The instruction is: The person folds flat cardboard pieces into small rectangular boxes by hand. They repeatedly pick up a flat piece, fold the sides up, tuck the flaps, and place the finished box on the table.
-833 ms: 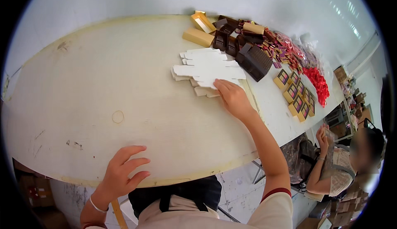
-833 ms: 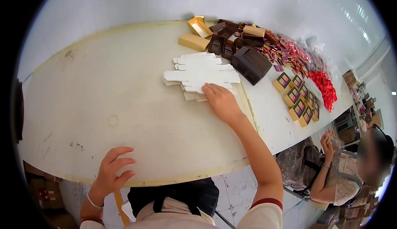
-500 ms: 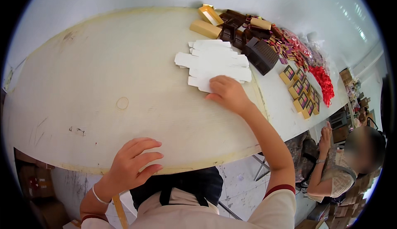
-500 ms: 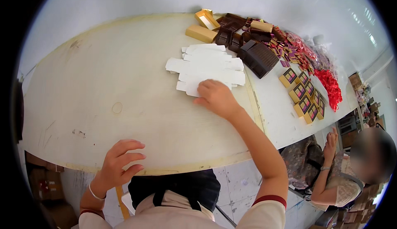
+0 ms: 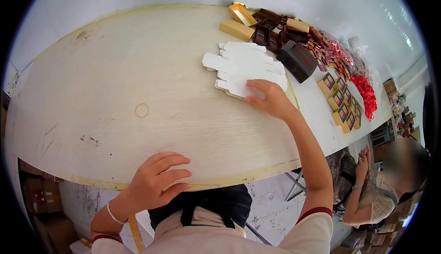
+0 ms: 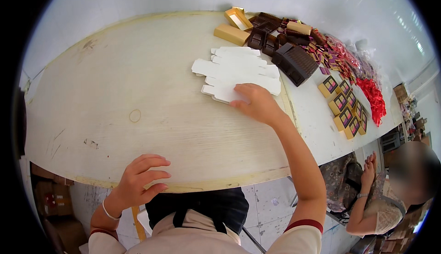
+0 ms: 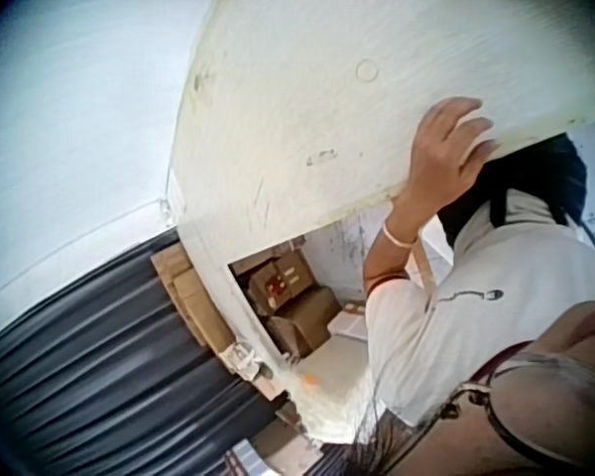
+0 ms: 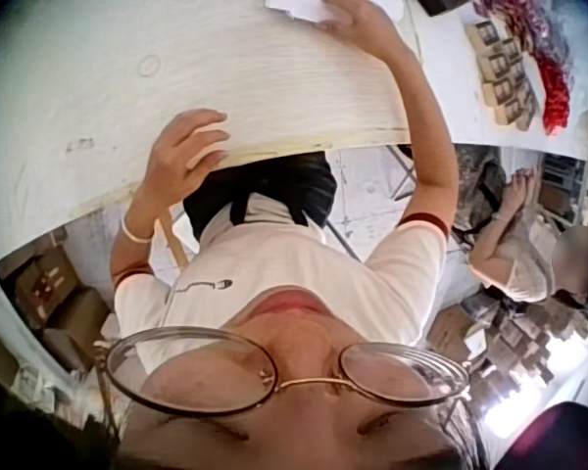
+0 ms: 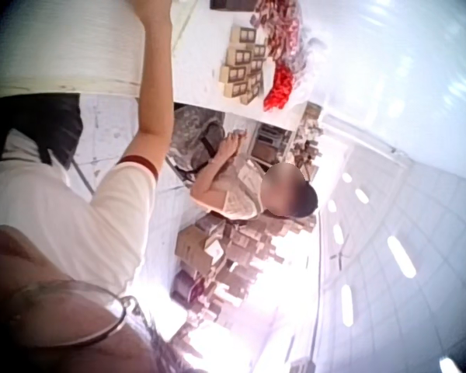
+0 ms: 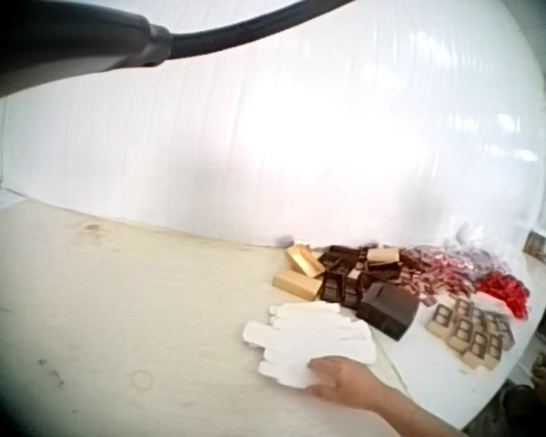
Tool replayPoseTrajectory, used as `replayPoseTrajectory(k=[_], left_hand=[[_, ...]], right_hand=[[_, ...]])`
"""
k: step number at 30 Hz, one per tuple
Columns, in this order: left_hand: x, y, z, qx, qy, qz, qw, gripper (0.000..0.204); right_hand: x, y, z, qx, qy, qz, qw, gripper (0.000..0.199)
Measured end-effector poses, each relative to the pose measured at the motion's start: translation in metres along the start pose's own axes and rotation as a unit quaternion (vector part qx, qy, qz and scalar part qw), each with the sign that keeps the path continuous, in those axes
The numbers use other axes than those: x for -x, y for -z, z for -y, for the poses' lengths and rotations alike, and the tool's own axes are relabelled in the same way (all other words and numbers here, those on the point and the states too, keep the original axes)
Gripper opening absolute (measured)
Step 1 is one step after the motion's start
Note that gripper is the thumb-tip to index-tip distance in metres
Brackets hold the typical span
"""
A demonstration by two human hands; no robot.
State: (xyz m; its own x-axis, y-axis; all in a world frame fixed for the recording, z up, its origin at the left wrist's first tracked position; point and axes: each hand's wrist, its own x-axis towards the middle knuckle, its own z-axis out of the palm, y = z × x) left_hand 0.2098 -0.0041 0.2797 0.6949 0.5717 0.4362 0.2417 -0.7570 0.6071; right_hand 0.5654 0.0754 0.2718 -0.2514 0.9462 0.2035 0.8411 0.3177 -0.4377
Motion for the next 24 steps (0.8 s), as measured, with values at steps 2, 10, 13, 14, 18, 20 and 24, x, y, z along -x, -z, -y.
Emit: replayPoseTrajectory(k=[2, 10, 13, 14, 18, 20, 24], left_hand=[[0.002, 0.000, 0.003, -0.001, 0.000, 0.001, 1.000, 0.023], [-0.010, 0.014, -0.006, 0.036, 0.010, 0.011, 0.999, 0.022], [-0.001, 0.018, -0.004, 0.030, 0.029, 0.001, 0.999, 0.025], [0.007, 0.021, -0.004, -0.032, 0.009, -0.066, 0.997, 0.027], [0.073, 0.009, 0.018, -0.233, -0.088, -0.190, 0.950, 0.032], [0.115, -0.007, 0.033, -0.280, -0.110, -0.105, 0.948, 0.031], [0.196, -0.038, 0.081, -0.208, -0.063, -0.007, 0.976, 0.024]], right_hand=[[-0.005, 0.002, -0.005, -0.054, -0.001, 0.002, 0.999, 0.032], [-0.022, 0.046, 0.026, 0.180, 0.108, -0.281, 0.937, 0.009], [-0.013, 0.057, 0.065, 0.257, 0.224, -0.321, 0.884, 0.014], [-0.007, 0.046, 0.081, 0.277, 0.281, -0.329, 0.858, 0.016], [0.061, -0.069, 0.175, 0.321, 0.370, -0.190, 0.851, 0.017], [0.101, -0.146, 0.195, 0.224, 0.358, -0.131, 0.897, 0.020], [0.136, -0.249, 0.214, 0.047, 0.256, -0.097, 0.961, 0.025]])
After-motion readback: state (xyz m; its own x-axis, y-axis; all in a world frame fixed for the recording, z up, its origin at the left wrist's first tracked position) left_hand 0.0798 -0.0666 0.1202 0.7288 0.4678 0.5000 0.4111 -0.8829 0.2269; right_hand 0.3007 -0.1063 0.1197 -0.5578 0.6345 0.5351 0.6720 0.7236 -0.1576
